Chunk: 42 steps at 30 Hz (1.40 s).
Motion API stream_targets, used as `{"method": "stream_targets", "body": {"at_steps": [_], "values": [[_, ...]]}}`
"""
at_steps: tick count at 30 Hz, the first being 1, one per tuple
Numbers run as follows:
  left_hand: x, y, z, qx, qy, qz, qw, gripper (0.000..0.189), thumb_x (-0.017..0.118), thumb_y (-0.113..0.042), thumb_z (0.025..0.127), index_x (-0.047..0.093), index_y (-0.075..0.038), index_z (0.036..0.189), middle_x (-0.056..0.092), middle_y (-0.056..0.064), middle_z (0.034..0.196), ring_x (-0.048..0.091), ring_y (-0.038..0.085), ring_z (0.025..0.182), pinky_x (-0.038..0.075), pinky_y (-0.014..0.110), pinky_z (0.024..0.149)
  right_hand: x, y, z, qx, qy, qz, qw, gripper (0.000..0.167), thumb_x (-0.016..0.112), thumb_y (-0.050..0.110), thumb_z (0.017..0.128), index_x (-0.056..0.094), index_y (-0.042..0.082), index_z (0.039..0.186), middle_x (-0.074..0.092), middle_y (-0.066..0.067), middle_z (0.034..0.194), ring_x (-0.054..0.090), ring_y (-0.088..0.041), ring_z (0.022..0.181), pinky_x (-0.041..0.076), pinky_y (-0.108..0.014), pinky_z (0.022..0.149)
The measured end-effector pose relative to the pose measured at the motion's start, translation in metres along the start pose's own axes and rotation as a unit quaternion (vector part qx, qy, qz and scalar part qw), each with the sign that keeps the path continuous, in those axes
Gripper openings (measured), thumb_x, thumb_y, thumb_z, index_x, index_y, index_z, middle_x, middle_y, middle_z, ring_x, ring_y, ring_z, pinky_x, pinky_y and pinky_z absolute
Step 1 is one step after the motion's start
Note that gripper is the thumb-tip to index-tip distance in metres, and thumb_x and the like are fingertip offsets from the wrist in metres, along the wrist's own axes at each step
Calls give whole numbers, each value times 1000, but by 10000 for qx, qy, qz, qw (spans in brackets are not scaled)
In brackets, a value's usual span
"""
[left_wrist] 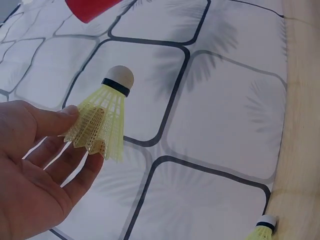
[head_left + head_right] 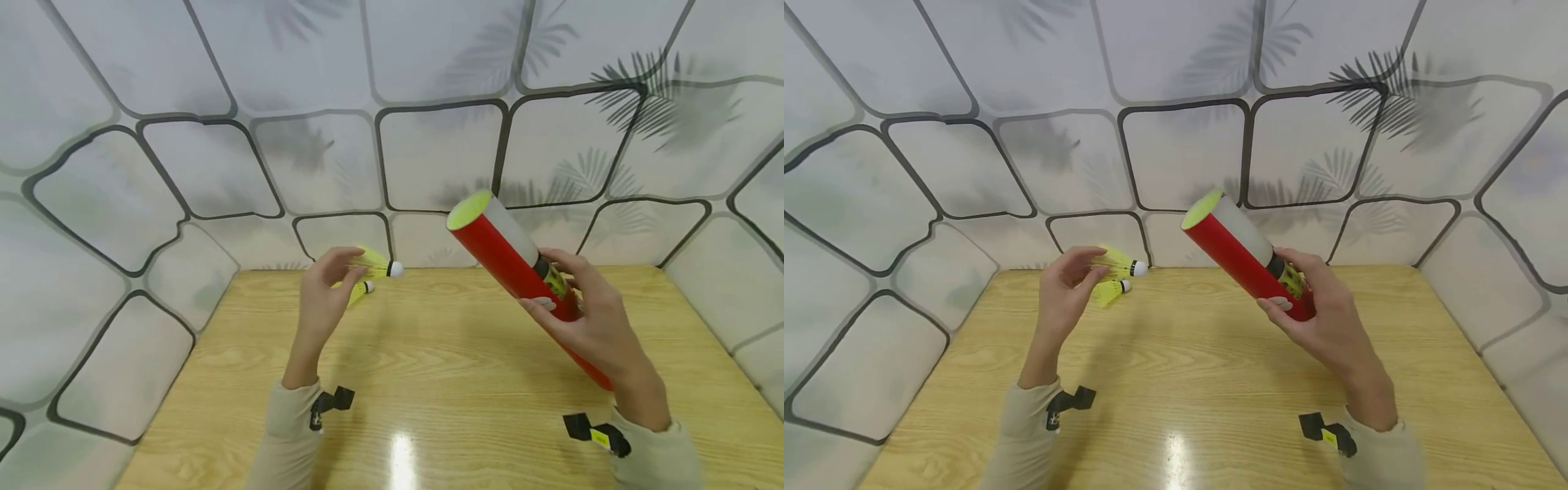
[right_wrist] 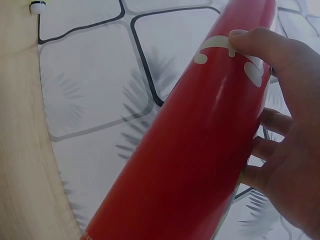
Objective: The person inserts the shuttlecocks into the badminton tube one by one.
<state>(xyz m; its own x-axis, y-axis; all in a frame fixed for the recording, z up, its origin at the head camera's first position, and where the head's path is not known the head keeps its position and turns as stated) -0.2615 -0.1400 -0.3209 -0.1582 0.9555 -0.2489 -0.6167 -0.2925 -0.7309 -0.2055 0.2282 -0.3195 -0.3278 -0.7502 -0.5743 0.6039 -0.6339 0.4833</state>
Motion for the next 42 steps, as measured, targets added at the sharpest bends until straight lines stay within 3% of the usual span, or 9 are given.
{"method": "stream_targets", "body": {"at_steps": [7,13,19,23,33,42], "values": [[-12,-16,-1,264,-411,-281,9984,25,72,6,92,71,4,117,73,18,100,70,16,81,58,23,78,9,2,2,-184,151,-9,9997,88,88,-2,71,50,11,149,61,-8,132,54,-15,109,47,-15,78],[-16,-28,-1,326,-588,-431,9968,26,71,8,92,69,5,118,72,19,102,70,23,82,58,23,78,18,5,2,-267,280,119,9992,85,87,0,72,51,12,148,61,-6,132,56,-15,104,49,-14,75],[-19,-42,-4,444,-900,-601,9931,26,71,11,91,69,7,116,72,22,102,71,13,83,58,23,76,26,7,2,-322,447,247,9982,85,88,2,73,51,11,148,59,-6,134,57,-15,103,51,-15,75],[-18,-47,-5,465,-1145,-744,9895,26,72,11,90,69,7,116,72,21,105,73,13,83,60,25,76,31,9,2,-388,528,307,9974,84,87,3,74,51,12,149,59,-5,135,57,-15,103,52,-16,77],[-8,-56,-9,668,-1151,-1005,9860,26,70,17,88,67,11,113,71,23,104,71,13,89,59,31,84,43,16,2,-621,731,255,9951,78,85,9,77,52,13,147,59,-2,134,56,-15,109,51,-20,87],[2,-59,-11,845,-897,-839,9888,26,69,17,89,68,9,114,72,21,108,71,18,91,59,32,86,50,20,2,-775,796,203,9936,78,85,12,78,51,13,148,59,-3,135,56,-15,114,52,-20,90]]}}
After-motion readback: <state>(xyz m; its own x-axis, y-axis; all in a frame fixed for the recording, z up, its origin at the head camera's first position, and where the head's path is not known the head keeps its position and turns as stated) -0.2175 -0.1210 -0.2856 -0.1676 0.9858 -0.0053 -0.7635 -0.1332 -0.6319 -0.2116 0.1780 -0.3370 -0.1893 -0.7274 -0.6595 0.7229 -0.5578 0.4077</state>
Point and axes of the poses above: each hand's wrist, its own z-axis towards the middle knuckle, its own x-axis out of the palm, y = z × x, the point moved 6 cm from there along z, towards the middle knuckle
